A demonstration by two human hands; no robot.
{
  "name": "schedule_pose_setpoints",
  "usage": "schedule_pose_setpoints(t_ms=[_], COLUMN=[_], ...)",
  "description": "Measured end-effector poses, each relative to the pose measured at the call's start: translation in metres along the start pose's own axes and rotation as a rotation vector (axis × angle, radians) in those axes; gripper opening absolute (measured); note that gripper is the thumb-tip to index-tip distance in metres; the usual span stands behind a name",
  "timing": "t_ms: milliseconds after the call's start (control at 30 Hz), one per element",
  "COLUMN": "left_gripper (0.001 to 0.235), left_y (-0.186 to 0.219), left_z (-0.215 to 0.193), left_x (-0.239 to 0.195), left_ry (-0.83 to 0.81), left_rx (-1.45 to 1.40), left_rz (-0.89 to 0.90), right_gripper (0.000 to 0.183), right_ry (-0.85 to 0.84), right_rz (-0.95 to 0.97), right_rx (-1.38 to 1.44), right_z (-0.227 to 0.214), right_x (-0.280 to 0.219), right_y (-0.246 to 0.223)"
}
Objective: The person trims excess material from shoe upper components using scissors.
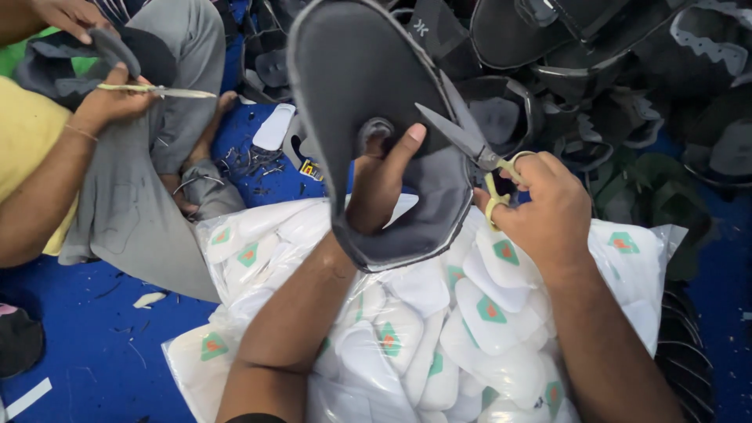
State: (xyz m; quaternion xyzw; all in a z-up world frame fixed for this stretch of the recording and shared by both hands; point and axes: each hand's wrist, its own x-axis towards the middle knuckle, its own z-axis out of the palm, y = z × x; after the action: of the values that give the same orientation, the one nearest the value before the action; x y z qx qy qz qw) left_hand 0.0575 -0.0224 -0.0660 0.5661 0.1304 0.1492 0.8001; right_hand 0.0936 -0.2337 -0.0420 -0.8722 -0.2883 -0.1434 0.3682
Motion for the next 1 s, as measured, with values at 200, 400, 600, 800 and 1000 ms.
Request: schedule_pose_setpoints(t_ms=[200,400,600,800,1000], left_gripper=[0.044,0.045,0.041,0.03,0.028], left_y=[0.005,0.0,0.004,0.018,0.021], left_z=[0.006,0.005,0.004,0.002,0.003], left_x=[-0.004,-0.004,-0.005,-0.008,-0.01], left_ry=[0.023,0.073,0.08,-0.052,-0.113], left_rx=[0.075,0.013,0.017,0.071,-0.08], left_rz=[-0.169,-0.026,-0.074,-0.043,-0.067], right_gripper=[0.038,0.038,0.037,0.039,0.035], right_ry=[0.025,0.022,-0.019,-0.052,-0.081], right_rz=[0.012,-0.007,-0.018,-0.005,0.057], right_rx=[-0.077,-0.066,-0.062,-0.043,0.069], right_z=[0.005,0.004,0.0,-0.002,-0.004], right_x=[-0.005,-0.003,-0.003,-0.003,0.0], right_y=[0.007,0.006,0.007,0.008,0.002])
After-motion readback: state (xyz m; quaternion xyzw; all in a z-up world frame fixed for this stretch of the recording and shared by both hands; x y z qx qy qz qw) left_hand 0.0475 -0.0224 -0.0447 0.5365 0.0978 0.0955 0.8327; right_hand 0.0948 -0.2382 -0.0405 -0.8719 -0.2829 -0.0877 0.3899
